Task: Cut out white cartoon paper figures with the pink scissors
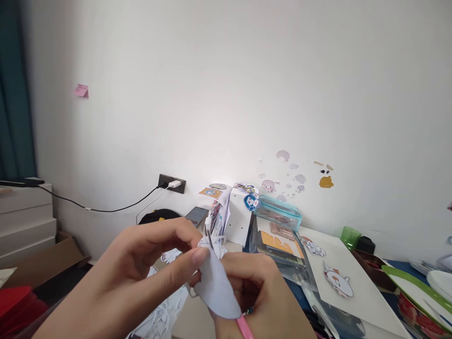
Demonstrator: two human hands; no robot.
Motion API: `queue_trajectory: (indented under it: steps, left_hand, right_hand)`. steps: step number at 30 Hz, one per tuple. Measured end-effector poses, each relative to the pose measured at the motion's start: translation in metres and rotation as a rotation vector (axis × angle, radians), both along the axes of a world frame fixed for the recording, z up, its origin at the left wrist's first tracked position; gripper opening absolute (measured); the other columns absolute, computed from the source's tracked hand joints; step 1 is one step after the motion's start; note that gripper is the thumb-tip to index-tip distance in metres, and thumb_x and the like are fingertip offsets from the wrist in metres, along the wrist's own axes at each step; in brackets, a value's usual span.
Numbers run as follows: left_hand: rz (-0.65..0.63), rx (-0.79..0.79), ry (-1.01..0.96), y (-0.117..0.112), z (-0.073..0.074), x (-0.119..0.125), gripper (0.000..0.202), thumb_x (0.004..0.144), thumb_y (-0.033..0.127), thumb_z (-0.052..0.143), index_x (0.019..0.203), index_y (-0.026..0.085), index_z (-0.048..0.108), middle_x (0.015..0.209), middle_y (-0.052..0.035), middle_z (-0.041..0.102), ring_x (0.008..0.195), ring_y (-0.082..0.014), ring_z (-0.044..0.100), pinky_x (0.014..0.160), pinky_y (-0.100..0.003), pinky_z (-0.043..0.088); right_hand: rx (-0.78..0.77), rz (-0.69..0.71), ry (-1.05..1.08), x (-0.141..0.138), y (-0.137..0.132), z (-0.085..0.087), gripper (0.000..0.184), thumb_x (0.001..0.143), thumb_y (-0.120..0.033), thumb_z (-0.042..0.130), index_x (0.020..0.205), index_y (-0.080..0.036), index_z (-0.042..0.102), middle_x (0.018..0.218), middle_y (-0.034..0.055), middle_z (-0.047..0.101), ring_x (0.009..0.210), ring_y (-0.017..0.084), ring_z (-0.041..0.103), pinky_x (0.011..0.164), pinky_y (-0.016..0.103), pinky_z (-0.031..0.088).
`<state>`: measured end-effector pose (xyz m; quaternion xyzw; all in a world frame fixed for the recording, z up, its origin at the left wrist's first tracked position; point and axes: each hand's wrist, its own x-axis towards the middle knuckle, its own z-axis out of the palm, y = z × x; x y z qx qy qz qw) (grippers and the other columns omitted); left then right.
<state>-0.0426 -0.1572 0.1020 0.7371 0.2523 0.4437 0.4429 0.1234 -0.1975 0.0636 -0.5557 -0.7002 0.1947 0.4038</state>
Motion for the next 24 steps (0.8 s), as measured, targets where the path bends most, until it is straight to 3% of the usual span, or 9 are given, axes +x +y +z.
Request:
queue_trajectory:
  steps: [7, 14, 20, 24]
  left_hand:
    - [0.025, 0.010, 0.027, 0.0009, -0.0019, -0.0009, 0.021, 0.079, 0.026, 0.057, 0.059, 0.019, 0.057, 0.063, 0.0025, 0.054, 0.070, -0.0149, 0.053, 0.064, -0.025, 0.039]
    - [-0.026, 0.020, 0.028, 0.0015, -0.0012, -0.0018, 0.023, 0.081, 0.025, 0.056, 0.059, 0.019, 0.058, 0.060, 0.0031, 0.054, 0.066, -0.0136, 0.053, 0.063, -0.024, 0.039]
    - [-0.018, -0.018, 0.065, 0.0010, -0.0036, -0.0032, 0.023, 0.082, 0.032, 0.054, 0.062, 0.020, 0.055, 0.066, 0.0033, 0.056, 0.073, -0.0163, 0.055, 0.066, -0.028, 0.038]
    - [-0.012, -0.046, 0.064, 0.0007, -0.0044, -0.0033, 0.022, 0.082, 0.035, 0.055, 0.064, 0.021, 0.055, 0.070, 0.0031, 0.058, 0.077, -0.0176, 0.055, 0.067, -0.028, 0.037]
  right_hand:
    - [-0.020, -0.005, -0.023, 0.0012, -0.0015, -0.0014, 0.023, 0.067, -0.012, 0.060, 0.057, -0.021, 0.041, 0.056, -0.0043, 0.040, 0.050, 0.011, 0.042, 0.044, 0.019, 0.042]
    - [-0.048, -0.060, 0.017, -0.0043, -0.0038, 0.0023, 0.025, 0.070, -0.022, 0.061, 0.059, -0.022, 0.038, 0.056, -0.0047, 0.039, 0.051, 0.013, 0.044, 0.044, 0.019, 0.042]
    - [-0.023, -0.025, -0.060, -0.0016, -0.0027, -0.0001, 0.023, 0.075, -0.029, 0.058, 0.061, -0.023, 0.040, 0.056, -0.0048, 0.043, 0.051, 0.013, 0.044, 0.043, 0.020, 0.039]
    - [0.005, -0.051, -0.066, 0.0050, 0.0004, -0.0053, 0.018, 0.068, -0.021, 0.062, 0.064, -0.022, 0.044, 0.060, -0.0048, 0.047, 0.055, 0.014, 0.047, 0.046, 0.019, 0.041]
